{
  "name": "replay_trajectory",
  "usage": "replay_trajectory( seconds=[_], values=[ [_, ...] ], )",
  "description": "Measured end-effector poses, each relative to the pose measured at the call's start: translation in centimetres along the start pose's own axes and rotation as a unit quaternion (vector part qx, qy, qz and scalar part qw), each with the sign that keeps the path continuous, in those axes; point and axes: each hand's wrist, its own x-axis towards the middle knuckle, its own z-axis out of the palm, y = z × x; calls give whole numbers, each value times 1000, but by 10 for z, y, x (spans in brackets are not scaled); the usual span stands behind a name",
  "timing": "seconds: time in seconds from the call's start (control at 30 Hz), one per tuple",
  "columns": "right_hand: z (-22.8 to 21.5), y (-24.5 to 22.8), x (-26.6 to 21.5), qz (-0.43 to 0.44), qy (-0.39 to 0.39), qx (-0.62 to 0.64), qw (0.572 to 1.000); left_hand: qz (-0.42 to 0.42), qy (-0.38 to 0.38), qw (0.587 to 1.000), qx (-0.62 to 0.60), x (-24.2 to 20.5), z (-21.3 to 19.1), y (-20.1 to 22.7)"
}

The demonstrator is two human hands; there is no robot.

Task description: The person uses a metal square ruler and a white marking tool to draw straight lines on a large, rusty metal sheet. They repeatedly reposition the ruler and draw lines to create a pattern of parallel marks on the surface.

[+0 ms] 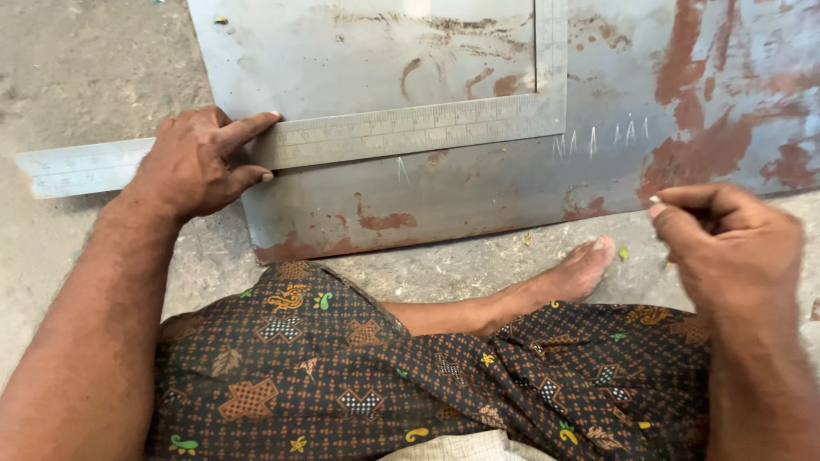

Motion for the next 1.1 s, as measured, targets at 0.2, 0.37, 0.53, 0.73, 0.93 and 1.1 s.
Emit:
replay_trajectory(
  seconds=[0.2,0.37,0.53,0.73,0.93,1.1],
  values=[
    [0,18,17,-14,34,7,999,-15,-11,1000,-4,2,-2,2],
    [6,12,27,-45,57,94,993,-17,-4,1000,-1,-2,-1,2],
    [0,6,20,-38,79,122,989,-15,-4,1000,0,0,0,1],
    [0,15,22,-57,94,144,983,-18,0,1000,-10,0,1,-1],
    [8,-14,19,-16,107,136,985,-26,-4,1000,-12,-1,1,-1],
    [30,-32,24,32,83,51,995,-40,-18,999,-6,1,1,0]
  ],
)
